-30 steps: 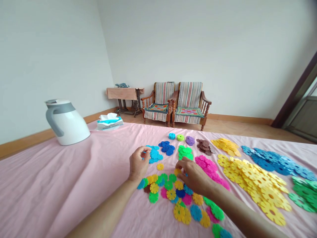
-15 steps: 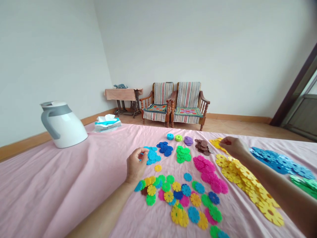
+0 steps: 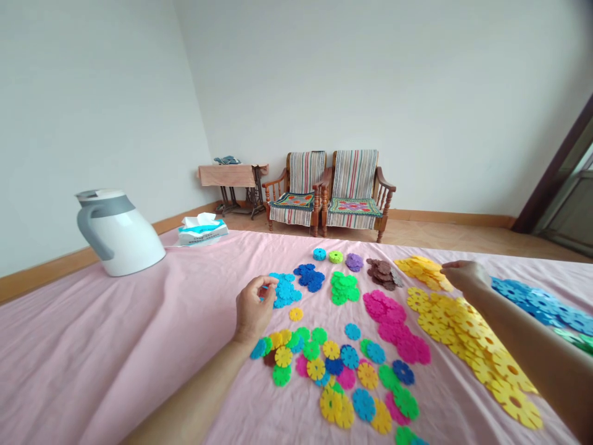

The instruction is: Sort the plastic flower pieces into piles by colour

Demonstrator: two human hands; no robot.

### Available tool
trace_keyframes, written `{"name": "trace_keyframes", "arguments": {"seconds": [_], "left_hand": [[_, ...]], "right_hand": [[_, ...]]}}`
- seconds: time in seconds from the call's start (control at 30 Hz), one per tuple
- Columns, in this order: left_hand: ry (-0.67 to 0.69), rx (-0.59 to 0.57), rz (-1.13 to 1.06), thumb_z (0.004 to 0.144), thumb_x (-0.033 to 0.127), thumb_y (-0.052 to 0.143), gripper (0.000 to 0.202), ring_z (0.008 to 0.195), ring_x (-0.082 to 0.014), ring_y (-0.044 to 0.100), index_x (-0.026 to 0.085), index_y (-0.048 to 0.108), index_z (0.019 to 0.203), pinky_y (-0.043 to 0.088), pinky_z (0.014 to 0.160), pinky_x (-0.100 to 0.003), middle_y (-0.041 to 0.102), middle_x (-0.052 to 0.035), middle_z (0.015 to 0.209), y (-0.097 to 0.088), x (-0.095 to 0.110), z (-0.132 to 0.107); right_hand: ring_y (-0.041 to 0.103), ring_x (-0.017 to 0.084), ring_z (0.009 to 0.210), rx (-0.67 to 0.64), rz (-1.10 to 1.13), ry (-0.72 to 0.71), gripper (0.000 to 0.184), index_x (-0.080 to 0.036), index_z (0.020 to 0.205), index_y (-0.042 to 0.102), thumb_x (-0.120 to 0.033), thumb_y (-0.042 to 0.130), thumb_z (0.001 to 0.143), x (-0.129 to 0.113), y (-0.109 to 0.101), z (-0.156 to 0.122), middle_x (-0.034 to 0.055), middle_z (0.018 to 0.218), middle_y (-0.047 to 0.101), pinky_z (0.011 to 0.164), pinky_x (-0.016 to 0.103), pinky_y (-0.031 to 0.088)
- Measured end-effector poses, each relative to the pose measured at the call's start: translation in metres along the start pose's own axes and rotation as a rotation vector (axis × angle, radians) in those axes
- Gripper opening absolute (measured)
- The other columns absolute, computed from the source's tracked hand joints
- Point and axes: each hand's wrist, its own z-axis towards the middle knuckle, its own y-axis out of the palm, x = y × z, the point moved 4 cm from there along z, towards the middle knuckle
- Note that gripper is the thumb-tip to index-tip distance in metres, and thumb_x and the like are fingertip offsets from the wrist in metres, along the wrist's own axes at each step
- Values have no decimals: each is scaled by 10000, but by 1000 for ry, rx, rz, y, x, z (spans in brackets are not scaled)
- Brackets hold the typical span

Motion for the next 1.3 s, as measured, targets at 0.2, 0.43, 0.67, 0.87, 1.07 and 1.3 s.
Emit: {"name": "trace_keyframes", "arguments": {"seconds": [0.2,0.43,0.67,0.87,1.07,1.3], "left_hand": [[-8,-9,-11,763,275,520,171,579,-146,641,175,652,805,507,578,-240,698,-21,748,1,0,-2],[2,-16,2,772,274,514,178,609,-151,645,174,655,815,502,577,-236,704,-26,756,3,-2,-1],[10,-11,-11,765,269,520,168,584,-142,640,176,654,803,507,579,-234,703,-19,752,2,-1,-2],[20,-2,-3,765,271,523,170,611,-148,646,179,660,803,512,586,-236,710,-25,774,2,-1,-1],[22,-2,-2,764,268,525,165,598,-144,644,179,658,801,510,580,-231,710,-20,765,2,-2,-2],[73,-51,4,778,235,509,158,665,-151,653,183,655,809,520,628,-247,704,-25,790,5,9,-7]], "right_hand": [[597,156,706,-146,-81,-41,141,-133,884,628,-243,557,833,-37,-3,-10,48,804,652,641,292,469],[513,119,541,-577,1,-484,126,-203,649,587,-221,516,751,-104,14,-121,-36,559,563,504,225,354],[577,180,777,-611,-98,-536,123,-224,844,586,-221,534,733,-97,22,-163,30,854,637,685,285,420],[578,192,803,-613,-141,-502,105,-228,838,568,-231,533,739,-99,20,-166,27,861,629,702,298,429],[579,187,815,-623,-128,-490,139,-225,857,564,-193,509,734,-106,17,-169,30,881,634,704,289,425],[568,179,748,-618,-132,-446,104,-220,803,549,-183,507,715,-110,14,-171,23,817,624,651,278,406]]}}
